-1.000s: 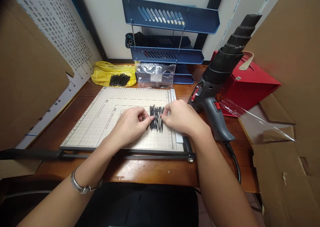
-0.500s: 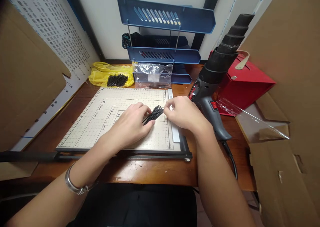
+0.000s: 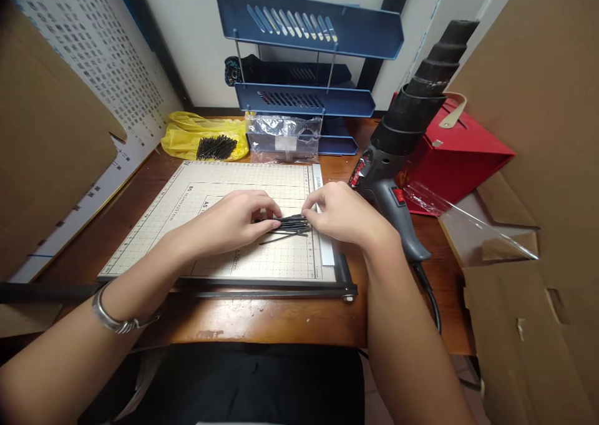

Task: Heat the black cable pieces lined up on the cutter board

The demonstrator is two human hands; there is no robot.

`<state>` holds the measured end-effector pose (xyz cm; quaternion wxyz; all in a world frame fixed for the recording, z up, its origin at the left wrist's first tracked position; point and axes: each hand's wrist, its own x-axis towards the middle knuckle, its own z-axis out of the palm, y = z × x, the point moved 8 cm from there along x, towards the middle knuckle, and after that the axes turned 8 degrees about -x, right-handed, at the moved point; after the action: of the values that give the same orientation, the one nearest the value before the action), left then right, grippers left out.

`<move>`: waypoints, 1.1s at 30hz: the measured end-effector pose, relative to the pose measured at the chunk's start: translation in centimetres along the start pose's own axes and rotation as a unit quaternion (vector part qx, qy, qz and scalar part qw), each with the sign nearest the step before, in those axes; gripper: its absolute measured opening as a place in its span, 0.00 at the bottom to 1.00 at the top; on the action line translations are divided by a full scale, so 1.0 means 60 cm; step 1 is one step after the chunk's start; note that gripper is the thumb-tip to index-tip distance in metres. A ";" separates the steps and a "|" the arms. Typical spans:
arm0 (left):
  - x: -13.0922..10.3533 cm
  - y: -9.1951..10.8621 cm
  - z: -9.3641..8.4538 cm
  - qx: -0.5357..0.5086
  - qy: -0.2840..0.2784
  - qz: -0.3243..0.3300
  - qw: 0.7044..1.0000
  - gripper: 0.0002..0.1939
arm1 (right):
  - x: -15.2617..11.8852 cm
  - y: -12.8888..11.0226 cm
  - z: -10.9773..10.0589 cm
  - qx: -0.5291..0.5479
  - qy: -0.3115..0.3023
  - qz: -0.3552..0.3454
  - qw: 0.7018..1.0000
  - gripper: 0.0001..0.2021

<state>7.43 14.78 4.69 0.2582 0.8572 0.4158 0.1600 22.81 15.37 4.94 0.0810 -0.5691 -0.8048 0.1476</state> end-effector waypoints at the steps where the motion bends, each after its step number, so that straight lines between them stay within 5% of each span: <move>1: 0.004 0.001 0.001 0.004 -0.004 0.003 1.000 0.08 | 0.000 0.002 0.000 0.000 0.001 0.007 1.000 0.12; 11: 0.031 0.017 0.003 0.123 -0.037 0.012 0.992 0.10 | -0.002 0.017 -0.005 0.010 0.037 0.027 0.999 0.13; 33: 0.029 0.004 -0.013 0.019 0.006 0.004 1.000 0.10 | -0.005 0.015 -0.013 0.055 0.058 0.014 0.997 0.18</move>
<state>8.25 16.26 5.56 0.2383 0.8628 0.4169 0.1580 23.92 15.49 5.37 0.1567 -0.5830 -0.7812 0.1591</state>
